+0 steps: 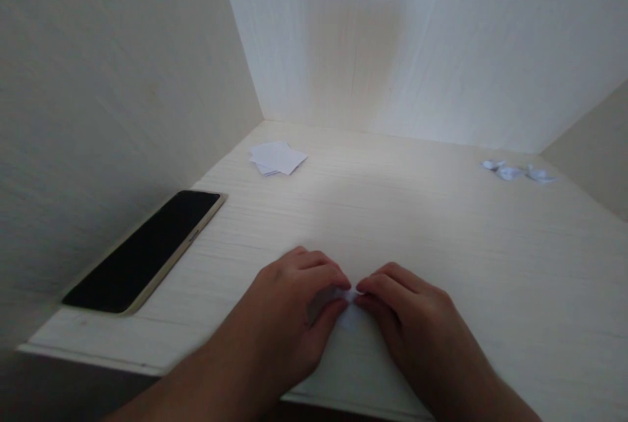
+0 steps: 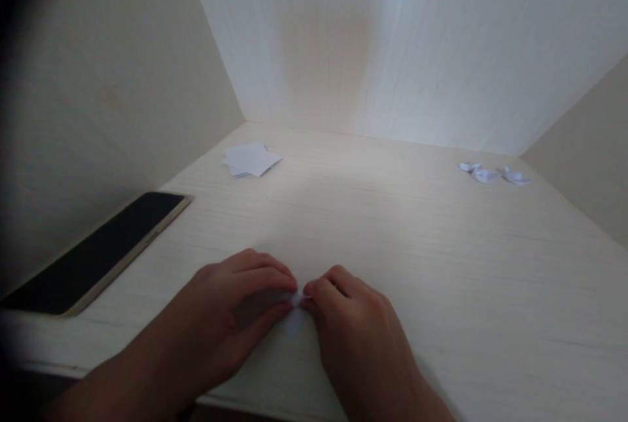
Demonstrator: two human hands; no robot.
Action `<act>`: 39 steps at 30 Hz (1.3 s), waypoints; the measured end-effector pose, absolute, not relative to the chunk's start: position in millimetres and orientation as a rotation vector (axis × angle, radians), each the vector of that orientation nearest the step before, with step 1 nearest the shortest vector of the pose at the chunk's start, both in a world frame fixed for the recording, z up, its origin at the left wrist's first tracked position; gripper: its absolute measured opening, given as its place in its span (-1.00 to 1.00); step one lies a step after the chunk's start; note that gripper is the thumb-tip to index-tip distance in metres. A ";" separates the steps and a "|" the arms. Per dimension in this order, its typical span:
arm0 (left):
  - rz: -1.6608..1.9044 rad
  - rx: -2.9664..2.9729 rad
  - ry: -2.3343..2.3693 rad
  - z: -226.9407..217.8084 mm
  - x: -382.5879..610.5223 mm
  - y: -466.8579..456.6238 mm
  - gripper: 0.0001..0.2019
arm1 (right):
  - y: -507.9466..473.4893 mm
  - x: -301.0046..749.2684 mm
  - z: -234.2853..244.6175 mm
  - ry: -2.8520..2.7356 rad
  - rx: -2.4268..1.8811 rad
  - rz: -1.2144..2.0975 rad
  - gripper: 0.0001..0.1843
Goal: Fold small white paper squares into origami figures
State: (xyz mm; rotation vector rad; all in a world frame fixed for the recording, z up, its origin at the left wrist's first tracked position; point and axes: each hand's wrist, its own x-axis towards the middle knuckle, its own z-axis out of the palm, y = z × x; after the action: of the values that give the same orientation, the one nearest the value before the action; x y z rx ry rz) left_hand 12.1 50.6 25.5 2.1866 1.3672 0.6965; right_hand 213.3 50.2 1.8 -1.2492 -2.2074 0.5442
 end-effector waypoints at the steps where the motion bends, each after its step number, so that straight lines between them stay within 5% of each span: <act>1: 0.684 2.180 1.368 25.7 12.6 51.3 -0.84 | 49.8 212.8 1.2 -2.208 -1.260 0.520 -0.82; 39: 0.859 2.405 1.222 16.1 10.4 43.0 -0.77 | 38.8 216.6 4.9 -2.481 -1.022 0.143 -0.74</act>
State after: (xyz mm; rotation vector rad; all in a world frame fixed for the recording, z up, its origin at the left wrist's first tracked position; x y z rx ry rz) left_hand 10.4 43.0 16.1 2.4053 1.2218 0.8586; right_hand 216.6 38.8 4.9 -1.0219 -2.4812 0.1432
